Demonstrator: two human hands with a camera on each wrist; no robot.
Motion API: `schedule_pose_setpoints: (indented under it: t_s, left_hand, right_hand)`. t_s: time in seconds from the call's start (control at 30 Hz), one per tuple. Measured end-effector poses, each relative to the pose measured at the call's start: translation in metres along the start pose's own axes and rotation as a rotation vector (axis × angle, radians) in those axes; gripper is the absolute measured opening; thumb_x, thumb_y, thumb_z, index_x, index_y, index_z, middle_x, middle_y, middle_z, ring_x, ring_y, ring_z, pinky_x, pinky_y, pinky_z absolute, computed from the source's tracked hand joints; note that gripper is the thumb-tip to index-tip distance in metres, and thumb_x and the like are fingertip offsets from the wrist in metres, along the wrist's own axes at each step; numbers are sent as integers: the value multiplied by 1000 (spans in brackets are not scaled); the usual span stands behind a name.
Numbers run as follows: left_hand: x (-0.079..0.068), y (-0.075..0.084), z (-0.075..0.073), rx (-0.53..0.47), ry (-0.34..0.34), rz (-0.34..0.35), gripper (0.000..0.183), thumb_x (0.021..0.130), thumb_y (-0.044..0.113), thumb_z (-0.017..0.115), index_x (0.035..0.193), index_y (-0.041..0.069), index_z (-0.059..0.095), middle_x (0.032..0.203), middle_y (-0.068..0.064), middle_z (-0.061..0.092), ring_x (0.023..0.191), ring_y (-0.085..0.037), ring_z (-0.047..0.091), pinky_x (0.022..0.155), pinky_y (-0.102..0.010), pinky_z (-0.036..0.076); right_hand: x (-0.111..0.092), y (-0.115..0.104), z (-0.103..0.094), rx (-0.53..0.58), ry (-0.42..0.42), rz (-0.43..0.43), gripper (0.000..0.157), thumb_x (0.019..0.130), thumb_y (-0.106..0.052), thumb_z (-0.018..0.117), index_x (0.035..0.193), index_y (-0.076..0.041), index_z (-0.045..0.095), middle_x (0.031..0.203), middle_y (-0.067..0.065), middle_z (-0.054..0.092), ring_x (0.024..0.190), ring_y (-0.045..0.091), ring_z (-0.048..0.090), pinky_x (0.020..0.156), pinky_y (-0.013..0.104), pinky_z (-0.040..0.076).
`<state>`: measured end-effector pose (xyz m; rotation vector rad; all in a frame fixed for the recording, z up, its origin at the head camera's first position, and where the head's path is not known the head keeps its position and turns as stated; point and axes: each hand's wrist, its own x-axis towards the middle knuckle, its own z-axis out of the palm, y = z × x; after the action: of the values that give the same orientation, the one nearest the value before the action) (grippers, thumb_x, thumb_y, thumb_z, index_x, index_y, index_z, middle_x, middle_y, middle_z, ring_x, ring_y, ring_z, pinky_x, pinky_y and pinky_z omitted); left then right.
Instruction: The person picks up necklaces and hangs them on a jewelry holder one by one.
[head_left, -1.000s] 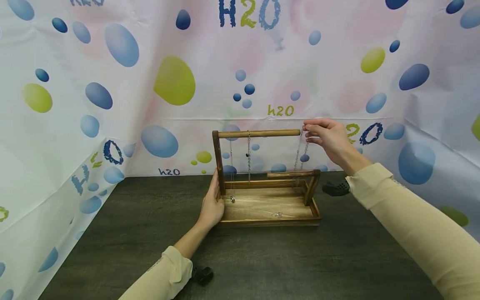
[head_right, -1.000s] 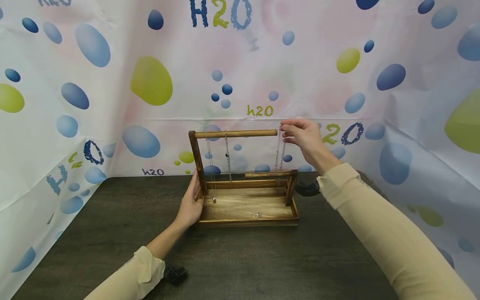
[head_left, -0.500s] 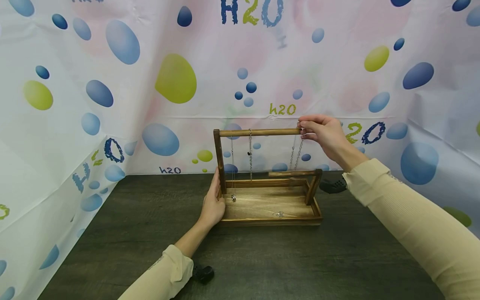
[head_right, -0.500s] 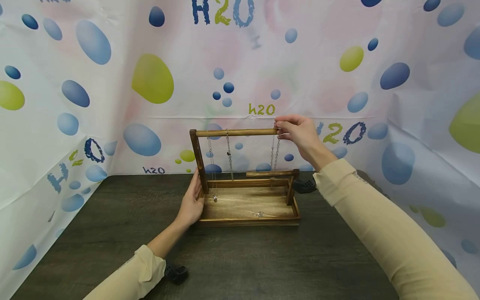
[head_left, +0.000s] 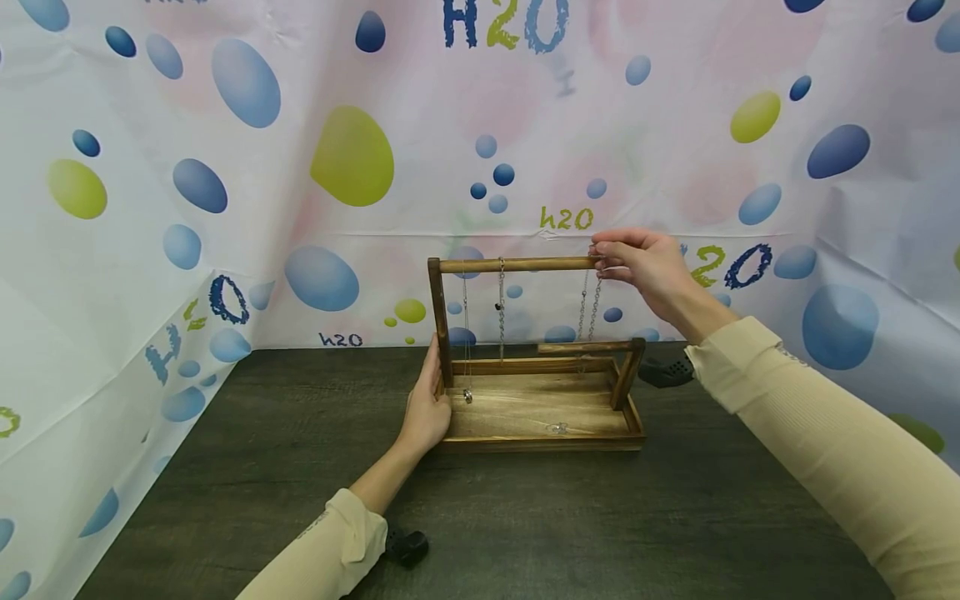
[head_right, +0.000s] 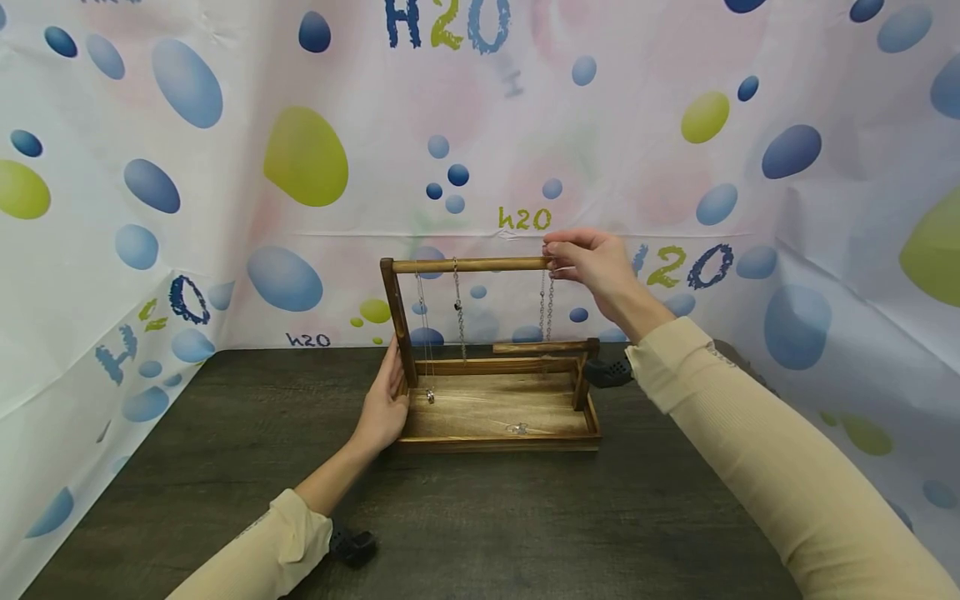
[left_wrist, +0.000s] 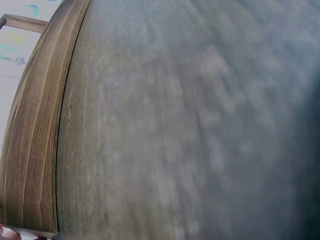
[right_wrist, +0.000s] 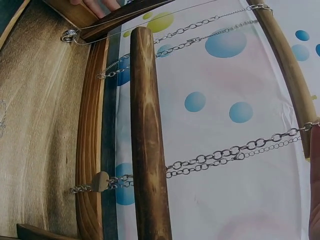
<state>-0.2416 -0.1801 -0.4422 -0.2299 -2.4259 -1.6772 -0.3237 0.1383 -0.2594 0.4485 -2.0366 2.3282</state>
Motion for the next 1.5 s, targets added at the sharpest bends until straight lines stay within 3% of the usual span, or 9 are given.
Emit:
schedule_pose_setpoints:
  t_s: [0.2,0.43,0.67,0.8,1.03,1.5]
  left_hand:
    - [1,1,0,-2,5,-3,105,86,-24,35,161,42,4,167,0,8,150,-27,19,104,-44,41]
    - [1,2,0,3,9,-10,104,87,-24,35,161,42,4,167,-2,9,150,-27,19,113,-45,35]
    - [2,2,0,10,11,-15,104,87,-23,35,161,43,3,167,0,8,150,-26,19,95,-41,42]
    - [3,3,0,11,14,-13,103,87,-23,35,161,43,4,167,0,8,150,-26,19,96,-42,42]
    - [3,1,0,18,14,-10,103,87,-23,35,161,43,4,167,-1,9,150,-26,19,114,-45,34]
    - [0,3,0,5,8,-5,103,86,-24,34,162,39,5,167,-2,8,150,-27,19,114,-45,34]
  right_hand:
    - [-1,0,2,-8,-10,1,13,96,-6,66,102,-6,78,97,9,74,80,17,68,75,29,60]
    - [0,0,7,-8,-36,-21,13,96,-6,67,104,-4,77,98,11,73,81,18,69,76,31,60]
    - [1,-1,12,-13,-48,-13,14,96,-6,67,105,-3,77,99,12,73,83,18,69,77,30,60]
    - [2,-1,16,-17,-41,-14,14,96,-6,67,105,-3,77,99,12,73,82,18,70,77,31,60]
    - [2,-1,22,-58,-43,-20,14,96,-5,66,103,-4,78,96,10,74,82,18,70,76,30,60]
    - [2,3,35,-94,-32,1,19,97,-5,65,112,1,74,97,11,72,85,21,71,77,32,60]
